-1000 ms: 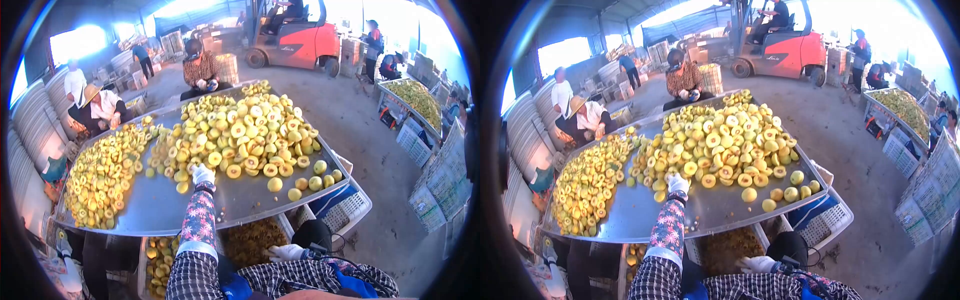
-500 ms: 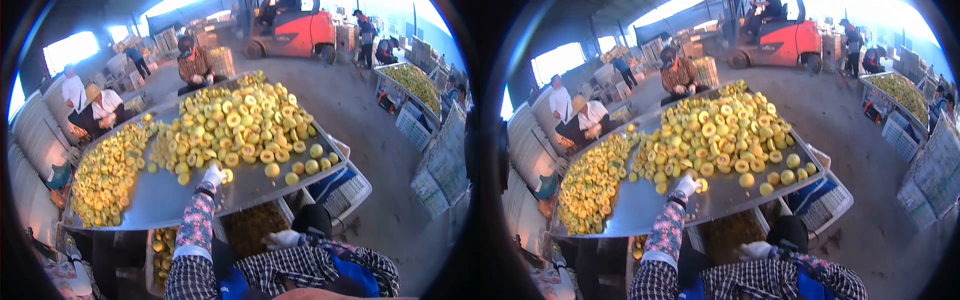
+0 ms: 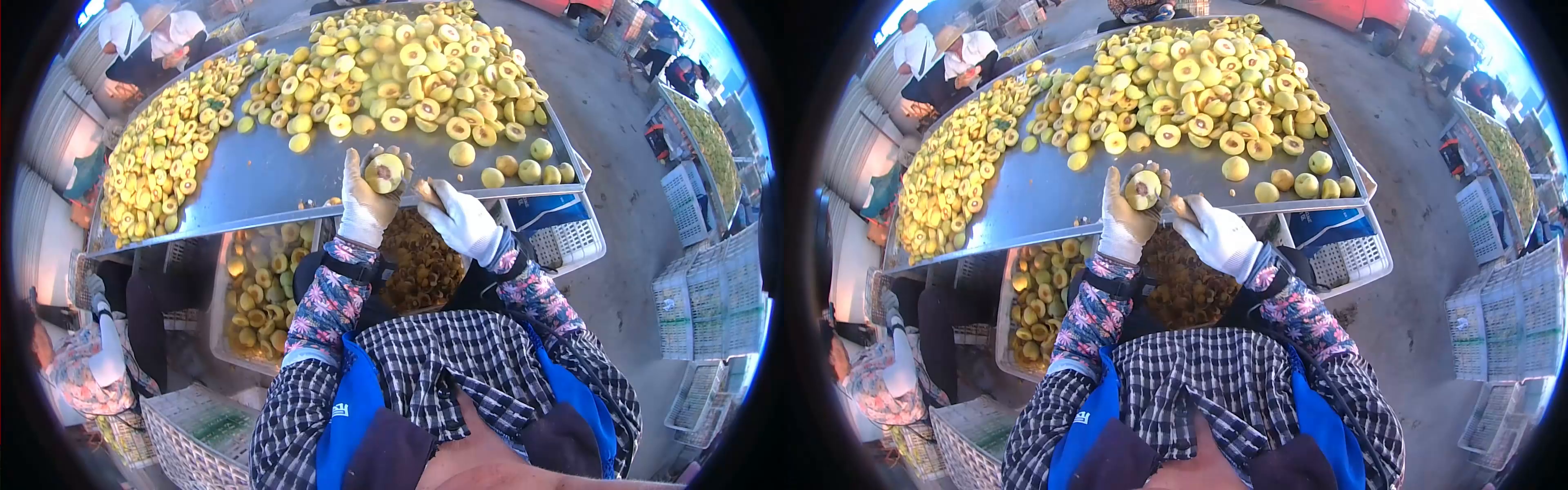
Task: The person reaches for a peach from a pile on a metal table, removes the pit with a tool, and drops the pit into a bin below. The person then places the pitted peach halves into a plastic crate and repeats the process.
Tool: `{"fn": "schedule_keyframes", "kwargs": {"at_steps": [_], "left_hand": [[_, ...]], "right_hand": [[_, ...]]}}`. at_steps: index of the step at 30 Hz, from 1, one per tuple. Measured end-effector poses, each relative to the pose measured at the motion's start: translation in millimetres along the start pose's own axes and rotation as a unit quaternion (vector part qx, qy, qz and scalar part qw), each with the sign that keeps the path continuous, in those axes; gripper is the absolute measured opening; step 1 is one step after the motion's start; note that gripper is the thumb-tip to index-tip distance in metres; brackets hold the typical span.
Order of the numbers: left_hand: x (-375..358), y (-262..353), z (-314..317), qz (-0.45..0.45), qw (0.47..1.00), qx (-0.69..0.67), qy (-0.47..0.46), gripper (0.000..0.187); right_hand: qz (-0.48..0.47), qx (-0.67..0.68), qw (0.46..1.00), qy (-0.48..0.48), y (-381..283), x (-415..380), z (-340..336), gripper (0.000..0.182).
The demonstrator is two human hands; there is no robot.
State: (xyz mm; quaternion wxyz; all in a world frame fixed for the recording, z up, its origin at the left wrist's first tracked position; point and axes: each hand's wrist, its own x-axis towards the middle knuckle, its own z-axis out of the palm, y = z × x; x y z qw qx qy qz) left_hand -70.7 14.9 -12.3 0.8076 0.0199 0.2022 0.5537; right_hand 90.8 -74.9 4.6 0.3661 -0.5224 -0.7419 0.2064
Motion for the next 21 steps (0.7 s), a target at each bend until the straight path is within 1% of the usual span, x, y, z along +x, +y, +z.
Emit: {"fn": "schedule_keyframes", "kwargs": {"at_steps": [1, 3, 4, 5, 8, 9, 11, 14, 18, 20, 21], "left_hand": [[-2, -1, -2, 0.001, 1.0, -0.006, 0.002, 0.046], [-9, -4, -4, 0.117, 0.982, 0.132, -0.068, 0.053], [-11, -4, -3, 0.147, 0.97, 0.179, -0.069, 0.061], [-15, -5, -1, 0.149, 0.971, 0.176, -0.067, 0.061], [-21, -9, 1, 0.223, 0.929, 0.285, -0.075, 0.068], [-21, -10, 0, 0.222, 0.93, 0.284, -0.074, 0.068], [-22, -12, -1, 0.244, 0.913, 0.319, -0.07, 0.069], [-24, -12, -2, 0.224, 0.921, 0.313, -0.055, 0.071], [-19, -18, -10, 0.221, 0.929, 0.295, -0.038, 0.073], [-18, -18, -16, 0.223, 0.916, 0.332, -0.039, 0.073], [-18, -19, -17, 0.221, 0.915, 0.334, -0.04, 0.073]], "right_hand": [[0.0, -0.003, 1.0, -0.006, -3, 3, 1, 0.03], [-0.009, -0.047, 0.999, -0.001, -10, 6, 4, 0.028], [-0.026, -0.063, 0.998, 0.007, -11, 7, 6, 0.025], [-0.027, -0.064, 0.998, 0.004, -13, 7, 6, 0.025], [-0.032, -0.071, 0.997, 0.007, -20, 7, 9, 0.025], [-0.036, -0.085, 0.996, 0.015, -20, 6, 12, 0.024], [-0.04, -0.1, 0.994, 0.022, -17, 5, 15, 0.024], [-0.005, -0.167, 0.985, -0.033, -15, 2, 21, 0.029], [-0.008, -0.161, 0.985, -0.061, -18, -5, 23, 0.029], [-0.025, -0.084, 0.994, -0.058, -4, -10, 30, 0.028], [-0.023, -0.083, 0.995, -0.056, 0, -10, 31, 0.028]]}}
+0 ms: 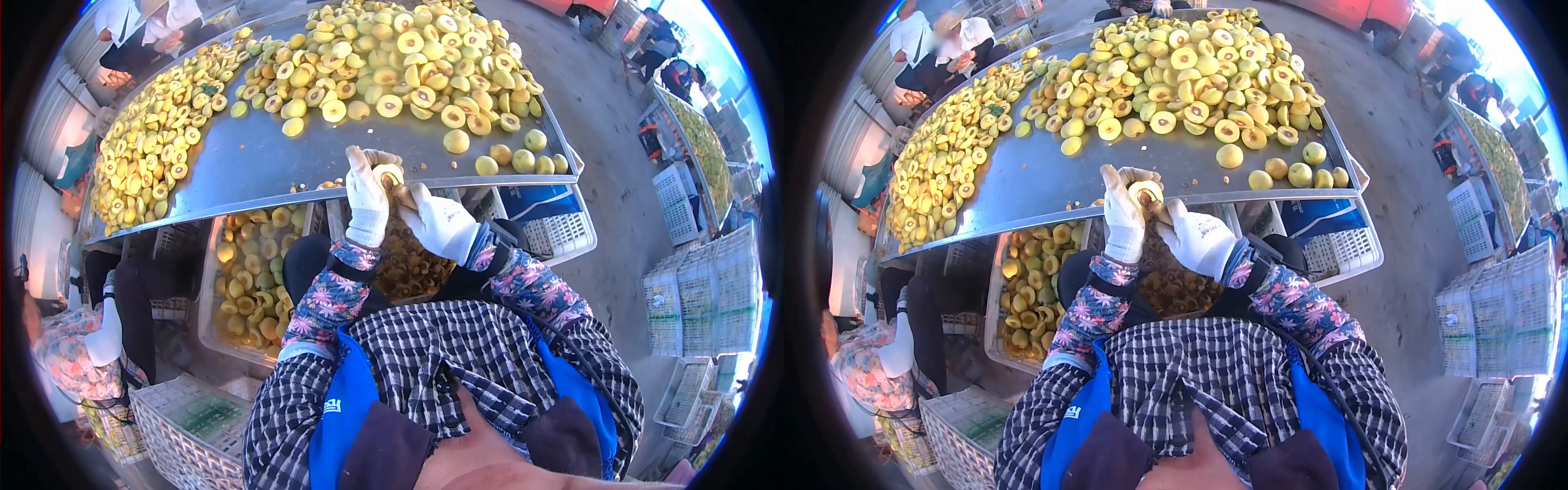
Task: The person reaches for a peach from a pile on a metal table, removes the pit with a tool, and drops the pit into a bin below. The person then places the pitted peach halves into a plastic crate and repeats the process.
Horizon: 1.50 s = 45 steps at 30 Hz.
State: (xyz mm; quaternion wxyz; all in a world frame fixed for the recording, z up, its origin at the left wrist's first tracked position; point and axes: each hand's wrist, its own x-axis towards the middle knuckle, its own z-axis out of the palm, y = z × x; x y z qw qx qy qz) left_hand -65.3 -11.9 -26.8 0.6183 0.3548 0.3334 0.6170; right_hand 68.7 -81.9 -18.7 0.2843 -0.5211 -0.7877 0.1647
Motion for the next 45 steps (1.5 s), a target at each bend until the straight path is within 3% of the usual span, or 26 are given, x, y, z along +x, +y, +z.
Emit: {"fn": "schedule_keyframes", "kwargs": {"at_steps": [2, 6, 8, 9, 10, 12, 16, 18, 20, 24, 26, 30, 35, 38, 40, 43, 45], "left_hand": [[-3, -2, 1, 0.044, 0.998, 0.054, 0.011, 0.072], [-4, -1, 6, 0.103, 0.994, 0.033, 0.026, 0.066], [-3, 1, 6, -0.015, 0.998, -0.059, 0.01, 0.053], [1, 2, 3, -0.07, 0.994, -0.075, -0.044, 0.045], [5, -1, 1, -0.072, 0.994, -0.074, -0.043, 0.045], [10, -5, -6, -0.214, 0.956, -0.184, -0.083, 0.038], [-11, 26, -2, -0.3, 0.928, -0.129, -0.18, 0.041], [-8, 17, -7, -0.287, 0.929, -0.111, -0.208, 0.047], [-7, 8, -9, -0.241, 0.96, -0.1, -0.101, 0.045], [-4, 1, -10, -0.218, 0.958, -0.168, -0.079, 0.041], [-3, 3, -10, -0.241, 0.929, -0.257, -0.113, 0.038], [-4, -1, -6, -0.204, 0.933, -0.257, -0.147, 0.041], [-7, -8, -3, -0.204, 0.954, -0.212, -0.049, 0.037], [-12, -13, 3, -0.179, 0.969, -0.168, -0.011, 0.041], [-14, -15, 2, -0.189, 0.965, -0.18, -0.008, 0.039], [-18, -14, 7, -0.152, 0.976, -0.155, 0.025, 0.037], [-19, -10, 9, -0.15, 0.98, -0.13, 0.02, 0.034]], "right_hand": [[-0.016, 0.056, 0.998, 0.003, 3, 0, 0, 0.026], [-0.022, 0.034, 0.999, 0.014, 0, 4, -5, 0.027], [-0.016, 0.049, 0.997, 0.058, 8, 3, -1, 0.027], [-0.003, 0.069, 0.996, 0.053, 10, 3, -4, 0.028], [-0.001, 0.07, 0.996, 0.052, 14, 3, -5, 0.028], [0.016, 0.05, 0.997, 0.049, 23, 6, -9, 0.029], [0.025, 0.037, 0.997, 0.057, 36, -1, -16, 0.031], [0.029, 0.044, 0.996, 0.078, 35, -4, -18, 0.031], [0.028, 0.052, 0.994, 0.097, 30, -7, -20, 0.03], [0.079, 0.106, 0.99, 0.059, 18, -14, -26, 0.028], [0.052, 0.081, 0.993, 0.063, 14, -14, -23, 0.027], [0.039, 0.019, 0.995, 0.087, 9, -15, -15, 0.027], [0.043, -0.065, 0.996, 0.04, 6, -15, -10, 0.032], [-0.051, -0.07, 0.994, 0.069, 18, -21, 5, 0.049], [-0.068, -0.032, 0.99, 0.117, 20, -26, 16, 0.044], [0.019, 0.093, 0.995, 0.03, 10, -18, 6, 0.029], [0.038, 0.056, 0.998, -0.011, 8, -16, -6, 0.029]]}}
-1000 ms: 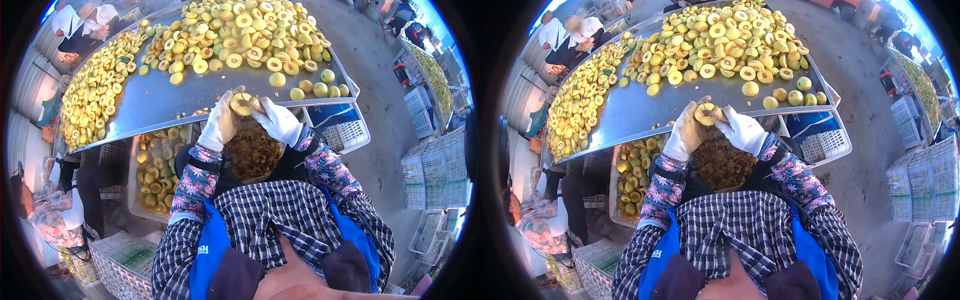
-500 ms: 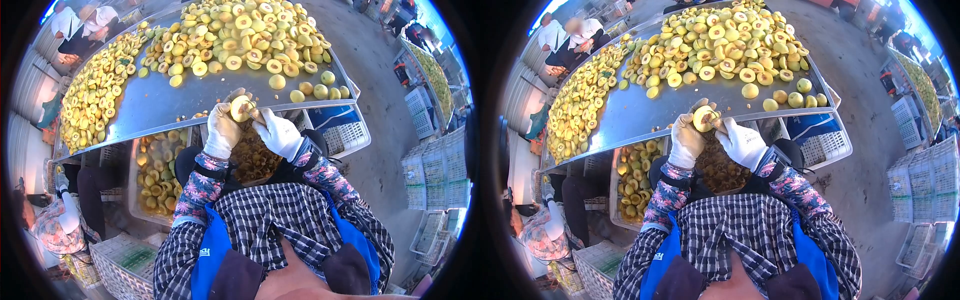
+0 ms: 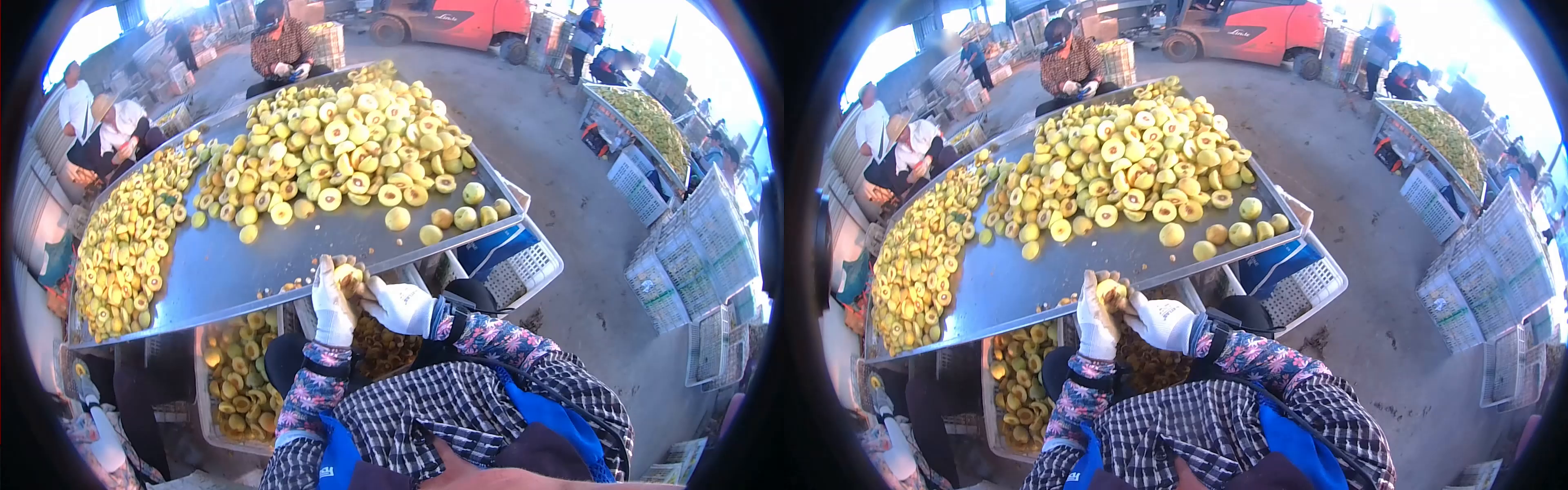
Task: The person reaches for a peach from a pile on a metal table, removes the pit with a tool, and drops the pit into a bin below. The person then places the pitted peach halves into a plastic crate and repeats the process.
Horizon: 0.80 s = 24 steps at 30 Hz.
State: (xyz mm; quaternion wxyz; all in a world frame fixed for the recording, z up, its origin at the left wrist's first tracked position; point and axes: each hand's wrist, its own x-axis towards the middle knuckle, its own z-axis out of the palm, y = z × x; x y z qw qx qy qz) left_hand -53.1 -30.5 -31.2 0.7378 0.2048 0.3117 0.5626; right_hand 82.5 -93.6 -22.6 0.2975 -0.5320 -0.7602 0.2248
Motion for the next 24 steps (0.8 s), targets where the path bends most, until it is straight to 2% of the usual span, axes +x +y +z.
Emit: {"fn": "schedule_keyframes", "kwargs": {"at_steps": [3, 5, 6, 8, 9, 10, 11, 12, 13, 14, 15, 16, 17, 18, 19, 20, 21, 22, 23, 24], "left_hand": [[1, 3, -2, 0.015, 0.999, 0.033, -0.015, 0.032], [-4, 9, -1, 0.006, 0.992, 0.114, -0.054, 0.031], [-6, 9, 3, 0.005, 0.995, 0.099, -0.033, 0.03], [-3, 3, 0, 0.018, 0.997, 0.063, -0.029, 0.03], [-1, -2, -2, 0.03, 0.999, 0.026, -0.023, 0.03], [5, -7, -5, 0.049, 0.998, 0.02, -0.035, 0.028], [9, -10, -7, 0.046, 0.998, 0.008, -0.046, 0.026], [10, -9, -11, 0.025, 0.999, 0.018, -0.033, 0.025], [-2, 3, 1, -0.003, 0.998, 0.054, -0.034, 0.025], [-5, 8, 1, 0.025, 0.994, 0.085, -0.069, 0.026], [-7, 1, -16, -0.028, 0.999, 0.042, -0.003, 0.029], [3, 12, -2, 0.001, 0.983, 0.168, -0.071, 0.033], [9, 8, -9, -0.017, 0.982, 0.177, -0.066, 0.037], [6, 11, -8, -0.039, 0.981, 0.175, -0.069, 0.039], [3, 14, -4, -0.058, 0.98, 0.173, -0.075, 0.04], [1, 13, -3, -0.06, 0.98, 0.174, -0.071, 0.04], [0, 11, -2, -0.073, 0.989, 0.118, -0.055, 0.04], [0, 9, 0, -0.085, 0.994, 0.062, -0.04, 0.039], [-1, 8, 2, -0.085, 0.994, 0.062, -0.039, 0.039], [-1, 7, 4, -0.096, 0.995, 0.022, -0.034, 0.04]], "right_hand": [[-0.011, -0.017, 1.0, -0.013, 12, 2, 1, 0.031], [0.057, 0.218, 0.968, -0.109, 14, 5, 1, 0.04], [0.056, 0.217, 0.969, -0.107, 12, 5, 0, 0.04], [0.16, 0.404, 0.886, -0.162, 5, 2, -3, 0.037], [0.211, 0.491, 0.825, -0.185, 3, -1, -3, 0.036], [0.205, 0.505, 0.821, -0.169, 3, -3, -1, 0.035], [0.181, 0.452, 0.857, -0.169, 12, -3, 4, 0.033], [0.094, 0.397, 0.904, -0.126, 14, -6, 7, 0.031], [0.046, 0.302, 0.947, -0.1, 21, -1, 12, 0.032], [-0.007, 0.205, 0.976, -0.072, 31, 0, 23, 0.034], [-0.261, -0.075, 0.962, -0.024, 43, -9, 43, 0.035], [0.029, 0.257, 0.961, -0.096, 40, -3, 29, 0.036], [0.029, 0.231, 0.968, -0.097, 16, -3, 10, 0.025], [0.113, 0.361, 0.912, -0.159, 5, -3, 0, 0.026], [0.192, 0.477, 0.831, -0.213, 1, -3, -5, 0.026], [0.231, 0.556, 0.778, -0.181, -2, -6, 3, 0.028], [0.232, 0.557, 0.777, -0.182, -3, -8, 4, 0.028], [0.257, 0.625, 0.711, -0.196, -4, -9, 3, 0.03], [0.279, 0.687, 0.638, -0.207, -6, -9, 2, 0.032], [0.268, 0.705, 0.625, -0.201, -6, -11, 4, 0.037]]}}
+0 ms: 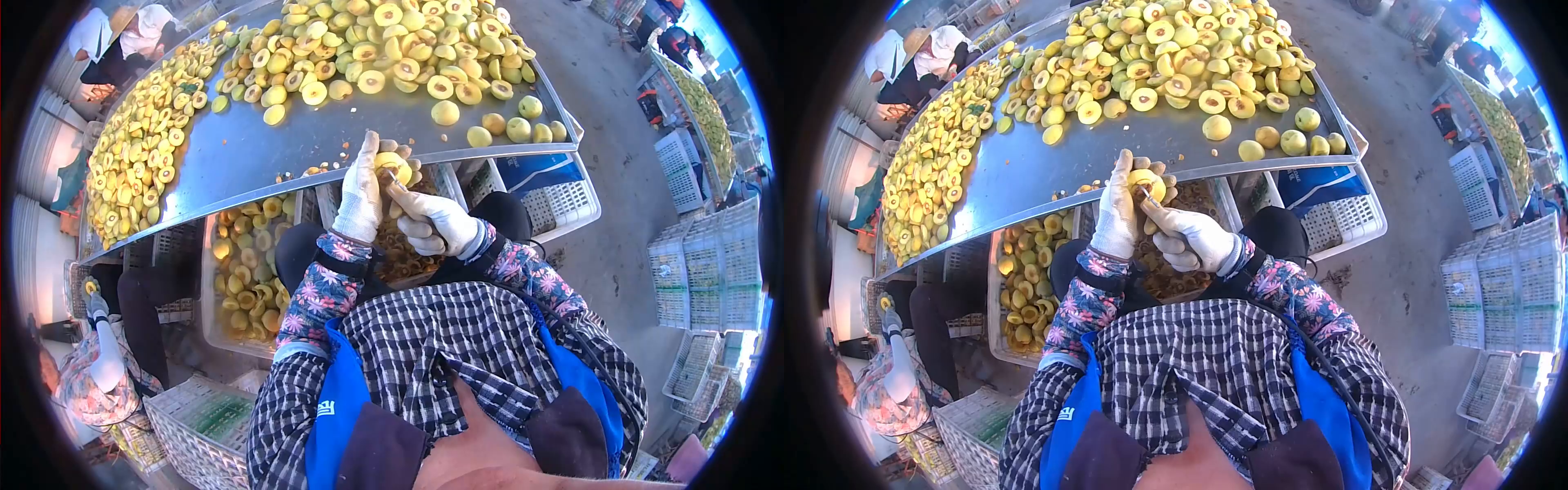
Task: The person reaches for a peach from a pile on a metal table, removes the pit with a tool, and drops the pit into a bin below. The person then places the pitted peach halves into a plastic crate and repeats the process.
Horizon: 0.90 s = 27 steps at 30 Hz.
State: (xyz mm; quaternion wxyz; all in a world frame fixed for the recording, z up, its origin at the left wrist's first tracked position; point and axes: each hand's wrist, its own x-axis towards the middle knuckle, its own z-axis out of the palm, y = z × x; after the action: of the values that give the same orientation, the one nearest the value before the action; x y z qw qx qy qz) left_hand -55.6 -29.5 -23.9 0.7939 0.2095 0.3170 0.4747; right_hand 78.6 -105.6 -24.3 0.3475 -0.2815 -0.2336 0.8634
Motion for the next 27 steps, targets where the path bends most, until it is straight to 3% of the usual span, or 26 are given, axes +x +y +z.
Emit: {"fn": "schedule_keyframes", "kwargs": {"at_steps": [3, 4, 5, 6, 7, 8, 9, 10, 11, 12, 13, 14, 15, 17, 19, 22, 23, 24, 25, 26, 27], "left_hand": [[4, 0, -11, -0.02, 0.998, -0.068, 0.0, 0.04], [3, 2, -19, 0.053, 0.998, 0.023, 0.015, 0.041], [1, 8, -25, 0.127, 0.985, 0.113, 0.029, 0.042], [-5, 18, -28, 0.169, 0.97, 0.165, 0.063, 0.042], [-13, 34, -41, 0.171, 0.954, 0.242, 0.057, 0.039], [-23, 50, -55, 0.198, 0.942, 0.27, 0.041, 0.035], [-41, 69, -68, 0.246, 0.895, 0.363, 0.085, 0.033], [-64, 87, -57, 0.261, 0.871, 0.375, 0.18, 0.025], [-64, 109, -101, 0.23, 0.825, 0.484, 0.18, 0.025], [-65, 126, -142, 0.216, 0.725, 0.628, 0.186, 0.025], [-70, 139, -164, 0.135, 0.704, 0.661, 0.222, 0.033], [-72, 145, -154, 0.124, 0.567, 0.766, 0.276, 0.039], [-71, 153, -143, 0.107, 0.41, 0.846, 0.322, 0.045], [-31, 171, -160, 0.177, 0.533, 0.796, 0.227, 0.055], [37, 179, -170, 0.216, 0.536, 0.794, 0.189, 0.061], [121, 183, -169, 0.221, 0.539, 0.792, 0.182, 0.068], [148, 185, -166, 0.213, 0.563, 0.772, 0.205, 0.071], [177, 184, -168, 0.201, 0.588, 0.751, 0.225, 0.075], [211, 190, -183, 0.257, 0.606, 0.719, 0.224, 0.08], [237, 199, -193, 0.273, 0.569, 0.744, 0.217, 0.082], [257, 201, -194, 0.29, 0.531, 0.767, 0.211, 0.083]], "right_hand": [[0.013, 0.057, 0.997, -0.045, 3, -4, -5, 0.037], [0.029, 0.062, 0.996, -0.061, 4, -7, -14, 0.037], [0.028, 0.016, 0.997, -0.072, 5, -11, -21, 0.036], [0.031, -0.143, 0.989, -0.035, 1, -16, -25, 0.037], [0.031, -0.299, 0.954, 0.003, -2, -20, -29, 0.037], [0.01, -0.473, 0.88, 0.044, 9, -21, -44, 0.038], [-0.014, -0.63, 0.772, 0.084, 21, -22, -59, 0.039], [0.013, -0.664, 0.741, 0.1, 23, -30, -59, 0.039], [0.037, -0.696, 0.707, 0.117, 22, -36, -57, 0.039], [0.059, -0.678, 0.723, 0.117, 22, -39, -57, 0.038], [0.081, -0.659, 0.738, 0.118, 21, -39, -57, 0.038], [0.108, -0.623, 0.765, 0.123, 18, -38, -54, 0.037], [0.105, -0.637, 0.754, 0.124, 17, -36, -52, 0.037], [0.082, -0.648, 0.748, 0.117, 20, -27, -56, 0.037], [0.068, -0.665, 0.735, 0.113, 19, -20, -52, 0.037], [0.042, -0.641, 0.757, 0.12, 7, -21, -46, 0.038], [0.048, -0.643, 0.751, 0.142, -7, -25, -44, 0.039], [-0.041, -0.621, 0.765, 0.165, -17, -30, -55, 0.037], [-0.131, -0.596, 0.77, 0.187, -29, -39, -69, 0.036], [-0.154, -0.718, 0.637, 0.235, -54, -44, -83, 0.037], [-0.202, -0.615, 0.72, 0.251, -84, -48, -80, 0.037]]}}
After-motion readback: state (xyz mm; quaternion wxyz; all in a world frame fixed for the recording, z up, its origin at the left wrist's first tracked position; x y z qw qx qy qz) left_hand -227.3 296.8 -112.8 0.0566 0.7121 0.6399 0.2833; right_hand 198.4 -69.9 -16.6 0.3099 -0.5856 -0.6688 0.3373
